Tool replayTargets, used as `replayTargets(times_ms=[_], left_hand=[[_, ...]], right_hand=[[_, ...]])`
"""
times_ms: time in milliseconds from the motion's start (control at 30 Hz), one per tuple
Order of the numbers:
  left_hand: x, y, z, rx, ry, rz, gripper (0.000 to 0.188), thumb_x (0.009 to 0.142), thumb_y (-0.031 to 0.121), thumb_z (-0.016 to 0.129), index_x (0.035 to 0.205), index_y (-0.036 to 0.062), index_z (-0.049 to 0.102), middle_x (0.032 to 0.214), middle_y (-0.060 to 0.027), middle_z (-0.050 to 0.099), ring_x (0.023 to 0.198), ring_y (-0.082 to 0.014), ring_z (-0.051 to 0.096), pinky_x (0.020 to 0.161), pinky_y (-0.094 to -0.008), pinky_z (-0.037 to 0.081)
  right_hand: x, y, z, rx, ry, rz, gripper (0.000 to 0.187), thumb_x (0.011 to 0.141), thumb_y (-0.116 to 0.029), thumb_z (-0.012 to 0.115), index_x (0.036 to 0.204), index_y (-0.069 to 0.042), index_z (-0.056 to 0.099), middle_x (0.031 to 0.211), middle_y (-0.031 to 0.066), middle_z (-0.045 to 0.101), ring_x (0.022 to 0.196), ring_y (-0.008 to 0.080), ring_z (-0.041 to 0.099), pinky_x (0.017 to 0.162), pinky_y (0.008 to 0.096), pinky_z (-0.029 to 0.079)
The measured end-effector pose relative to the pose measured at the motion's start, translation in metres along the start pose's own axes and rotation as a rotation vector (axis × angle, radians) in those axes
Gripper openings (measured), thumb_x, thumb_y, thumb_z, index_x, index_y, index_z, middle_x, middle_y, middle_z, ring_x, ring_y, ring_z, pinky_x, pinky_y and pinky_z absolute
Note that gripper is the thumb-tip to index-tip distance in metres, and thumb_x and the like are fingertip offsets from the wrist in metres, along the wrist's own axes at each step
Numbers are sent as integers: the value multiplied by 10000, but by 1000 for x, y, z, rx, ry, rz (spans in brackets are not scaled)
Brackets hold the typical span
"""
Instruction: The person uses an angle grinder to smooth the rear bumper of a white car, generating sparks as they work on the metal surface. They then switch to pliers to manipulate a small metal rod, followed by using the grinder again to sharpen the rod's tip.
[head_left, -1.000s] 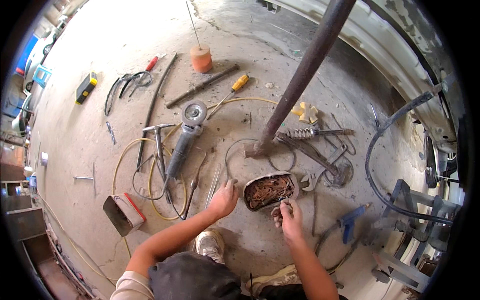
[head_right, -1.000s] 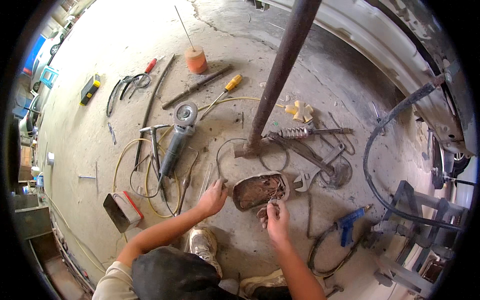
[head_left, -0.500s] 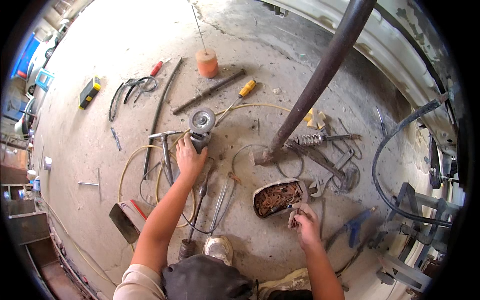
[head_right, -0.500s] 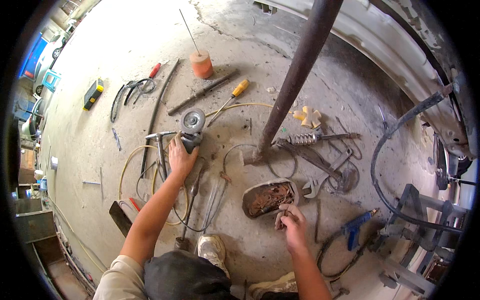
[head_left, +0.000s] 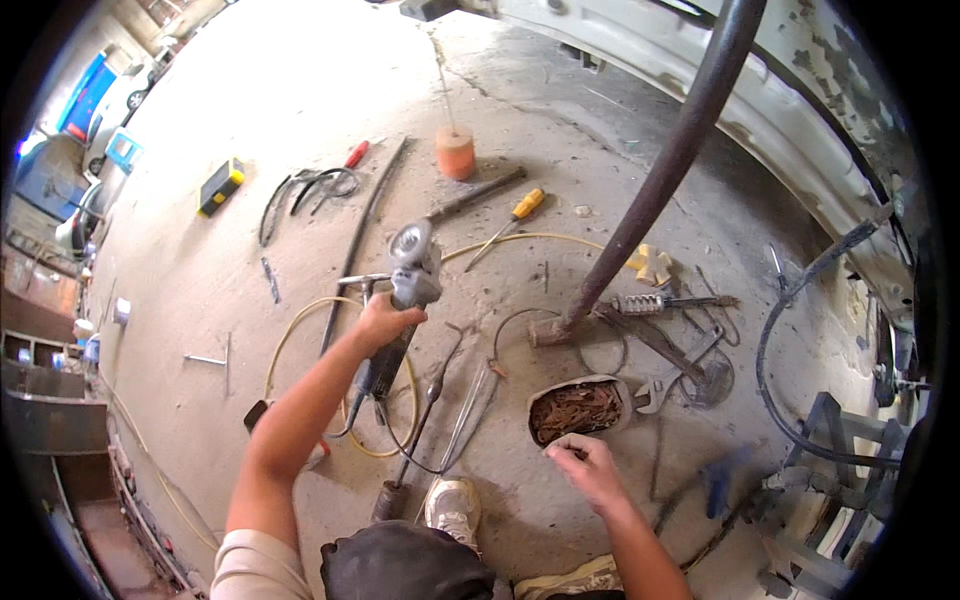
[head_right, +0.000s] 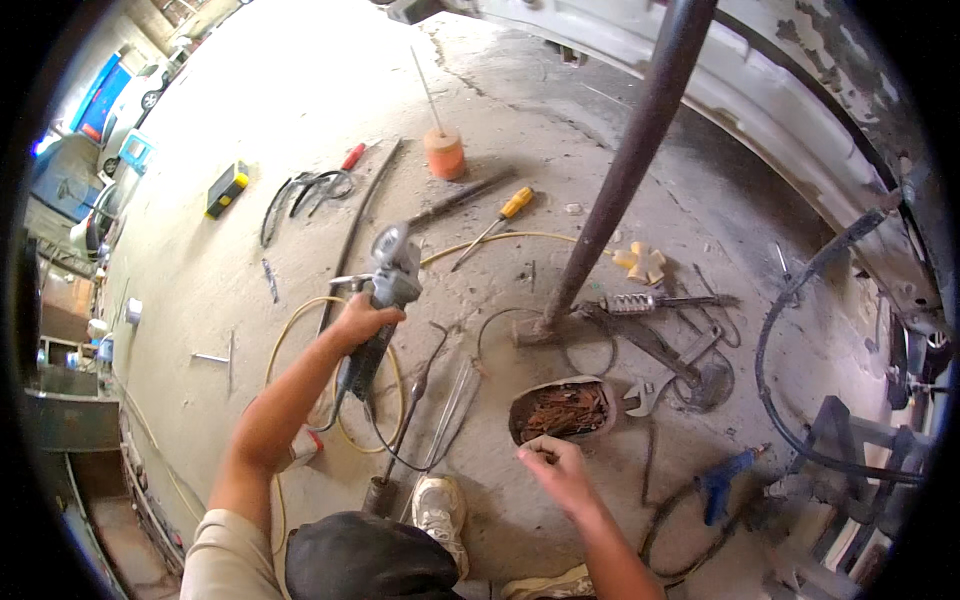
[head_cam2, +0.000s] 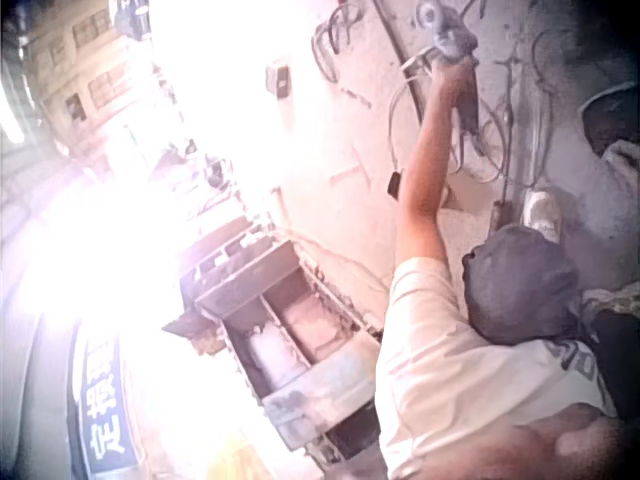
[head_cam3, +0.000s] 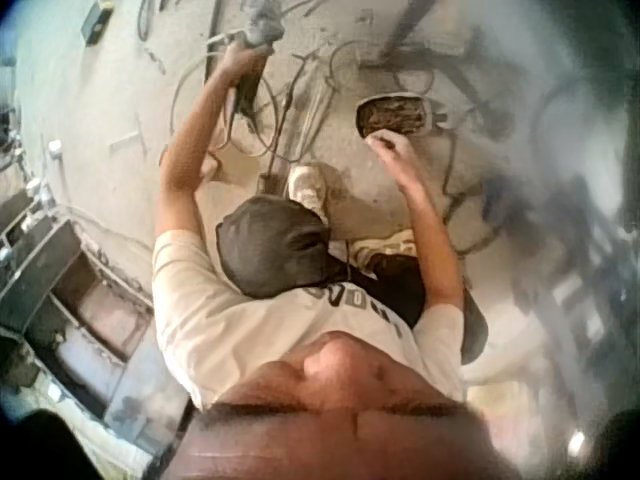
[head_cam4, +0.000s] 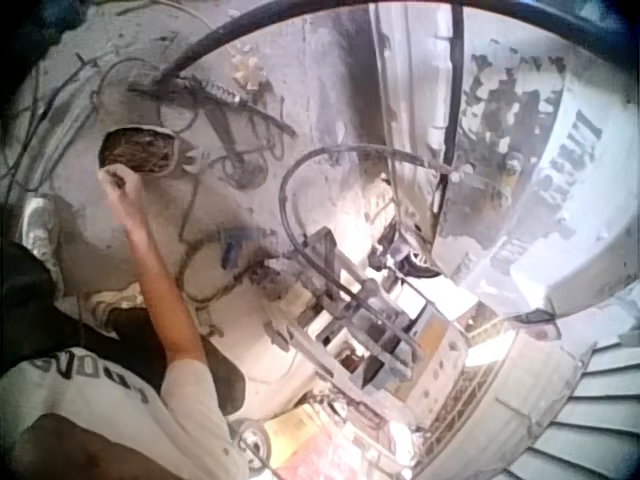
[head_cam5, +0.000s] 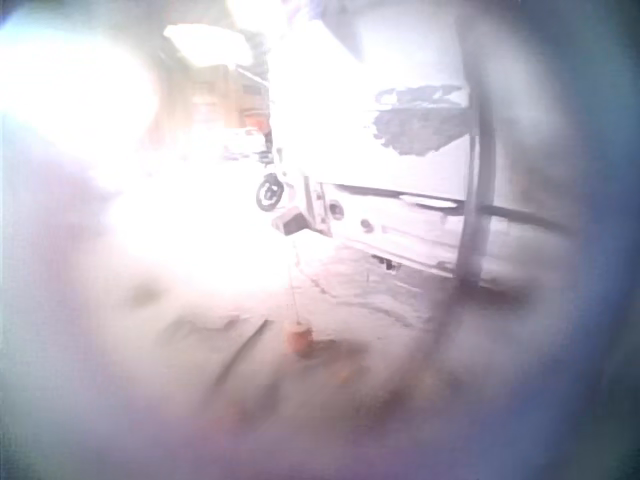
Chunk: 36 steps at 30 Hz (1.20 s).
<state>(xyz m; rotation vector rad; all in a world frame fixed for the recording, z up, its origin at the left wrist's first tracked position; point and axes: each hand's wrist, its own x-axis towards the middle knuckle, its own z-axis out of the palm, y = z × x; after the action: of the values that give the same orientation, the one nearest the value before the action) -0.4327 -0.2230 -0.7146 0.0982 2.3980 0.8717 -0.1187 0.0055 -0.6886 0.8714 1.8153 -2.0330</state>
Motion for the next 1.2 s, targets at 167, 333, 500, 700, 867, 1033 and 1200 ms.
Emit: replayTargets(times_ms=[167, 333, 500, 700, 867, 1033, 1200], left_hand=[[-108, 92, -73, -557, -26, -41, 402, 781, 318, 702, 982, -3, 570, 770, -60, 581, 609, -127, 560, 544, -272, 469], [-194, 147, -79, -718, 132, 48, 446, 822, 360, 668, 998, -27, 537, 799, -87, 593, 608, -132, 577, 525, -267, 495], [-231, 140, -66, -814, 118, -80, 441, 836, 385, 632, 1035, 5, 530, 845, -98, 607, 665, -181, 613, 561, -286, 522], [-245, 153, -45, -1093, -120, -169, 569, 802, 515, 575, 1025, -8, 566, 899, -150, 636, 769, -262, 615, 739, -369, 517], [-241, 156, -46, -1243, -226, -224, 485, 790, 436, 577, 992, -4, 562, 840, -119, 622, 732, -262, 604, 714, -364, 514], [-249, 167, -9, -1376, -273, -255, 476, 764, 408, 617, 977, -10, 539, 808, -127, 593, 714, -252, 586, 709, -355, 513], [-245, 171, 35, -1430, -423, -324, 474, 775, 354, 640, 1060, -2, 509, 881, -111, 582, 771, -244, 589, 708, -380, 516]], right_hand=[[5, -52, 70, 52, -227, -237, 307, 871, -248, 645, 965, 44, 653, 806, 81, 670, 713, 102, 581, 661, 266, 469], [-29, -135, 133, 194, -441, -376, 483, 842, -305, 687, 1126, 60, 545, 907, 105, 646, 787, 137, 587, 718, 286, 484], [-54, -128, 129, 286, -629, -388, 506, 839, -375, 678, 1104, 32, 537, 946, 86, 602, 830, 116, 546, 731, 271, 468], [-63, -126, 111, 757, -1018, -15, 537, 897, -516, 545, 1046, 0, 561, 780, 24, 573, 697, 70, 506, 558, 230, 393], [-78, -145, 82, 391, -693, -171, 612, 873, -483, 607, 1184, 36, 514, 756, 32, 597, 616, 65, 504, 488, 221, 365], [-121, -143, 34, 150, -437, -383, 675, 858, -277, 689, 1375, 24, 375, 814, 72, 645, 663, 81, 556, 591, 233, 450], [-149, -146, 9, 52, -327, -179, 633, 870, -180, 673, 1382, 20, 360, 838, 65, 648, 746, 91, 587, 669, 235, 469]])
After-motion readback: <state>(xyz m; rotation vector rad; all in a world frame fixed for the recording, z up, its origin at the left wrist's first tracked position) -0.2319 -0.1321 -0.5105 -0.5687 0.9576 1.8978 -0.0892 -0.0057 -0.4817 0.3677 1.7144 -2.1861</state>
